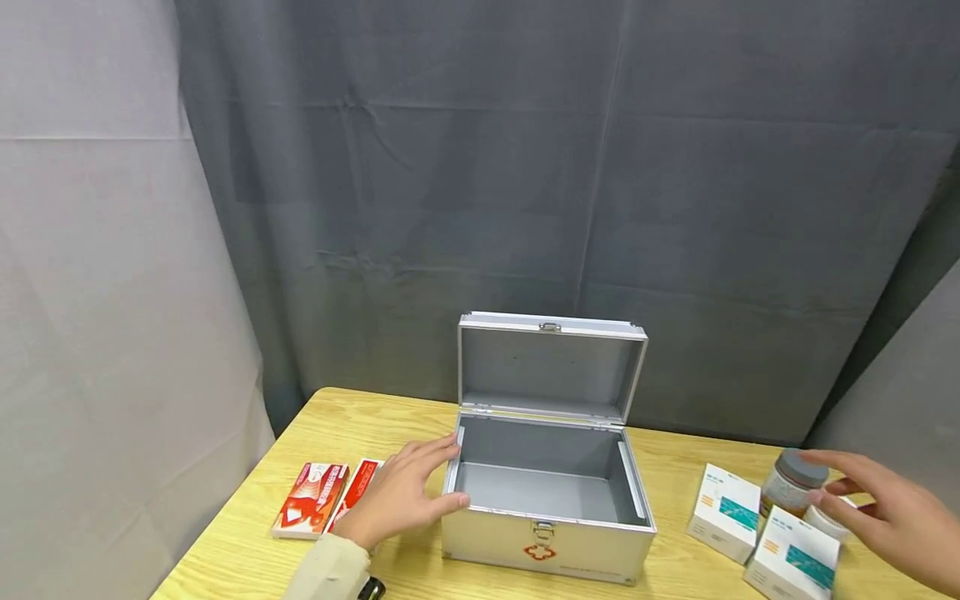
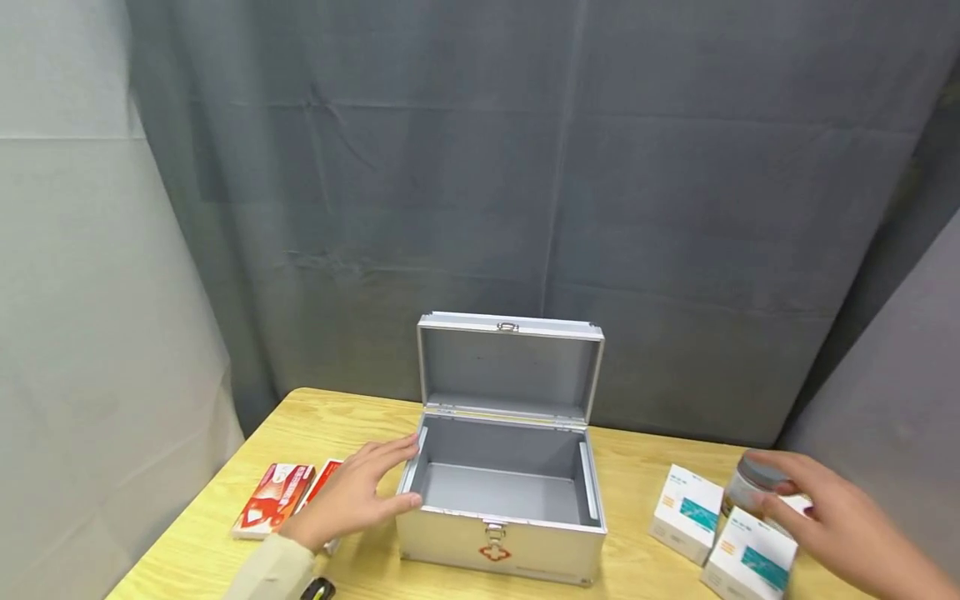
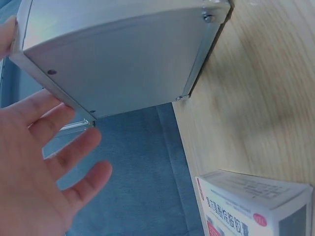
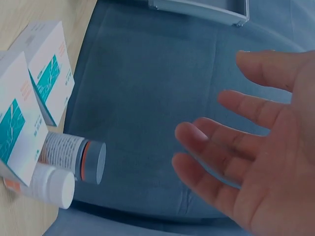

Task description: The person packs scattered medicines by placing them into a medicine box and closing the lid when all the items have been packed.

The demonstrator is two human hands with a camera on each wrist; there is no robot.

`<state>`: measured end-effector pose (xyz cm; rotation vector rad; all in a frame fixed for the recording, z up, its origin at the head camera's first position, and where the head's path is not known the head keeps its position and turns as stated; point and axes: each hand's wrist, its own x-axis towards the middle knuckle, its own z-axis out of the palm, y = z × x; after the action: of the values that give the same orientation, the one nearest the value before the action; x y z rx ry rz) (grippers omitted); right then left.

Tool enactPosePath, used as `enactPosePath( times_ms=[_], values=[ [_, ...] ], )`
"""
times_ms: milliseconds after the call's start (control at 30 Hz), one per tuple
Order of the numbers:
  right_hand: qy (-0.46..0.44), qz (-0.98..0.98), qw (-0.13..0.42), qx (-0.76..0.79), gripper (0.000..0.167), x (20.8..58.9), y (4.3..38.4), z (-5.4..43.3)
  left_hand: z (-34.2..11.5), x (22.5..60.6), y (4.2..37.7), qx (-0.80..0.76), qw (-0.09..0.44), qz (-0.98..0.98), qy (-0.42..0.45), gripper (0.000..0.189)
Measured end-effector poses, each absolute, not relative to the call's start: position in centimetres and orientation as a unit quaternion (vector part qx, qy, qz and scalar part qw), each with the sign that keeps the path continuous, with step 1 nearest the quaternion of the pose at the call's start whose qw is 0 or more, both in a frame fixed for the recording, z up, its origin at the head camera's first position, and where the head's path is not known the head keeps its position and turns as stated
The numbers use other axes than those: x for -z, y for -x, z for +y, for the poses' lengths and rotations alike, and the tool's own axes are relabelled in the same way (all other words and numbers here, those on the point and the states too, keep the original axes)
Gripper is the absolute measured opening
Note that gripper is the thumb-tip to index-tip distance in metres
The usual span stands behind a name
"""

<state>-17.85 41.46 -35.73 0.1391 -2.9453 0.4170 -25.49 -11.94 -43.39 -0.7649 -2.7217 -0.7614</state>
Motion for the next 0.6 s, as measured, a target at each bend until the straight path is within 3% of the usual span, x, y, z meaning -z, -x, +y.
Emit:
enactPosePath(
  times_ms=[367, 600],
  values=[
    [-0.006, -0.989, 0.052, -0.141, 0.059, 36.0, 17.3, 43.1, -11.9, 43.7, 25.4, 0.279, 0.070, -0.924, 0.253, 0.076],
    [-0.015, -0.988, 0.068, -0.134, 0.055, 36.1, 18.2, 44.1, -11.9, 43.3, 25.5, 0.277, 0.071, -0.925, 0.249, 0.075]
  ],
)
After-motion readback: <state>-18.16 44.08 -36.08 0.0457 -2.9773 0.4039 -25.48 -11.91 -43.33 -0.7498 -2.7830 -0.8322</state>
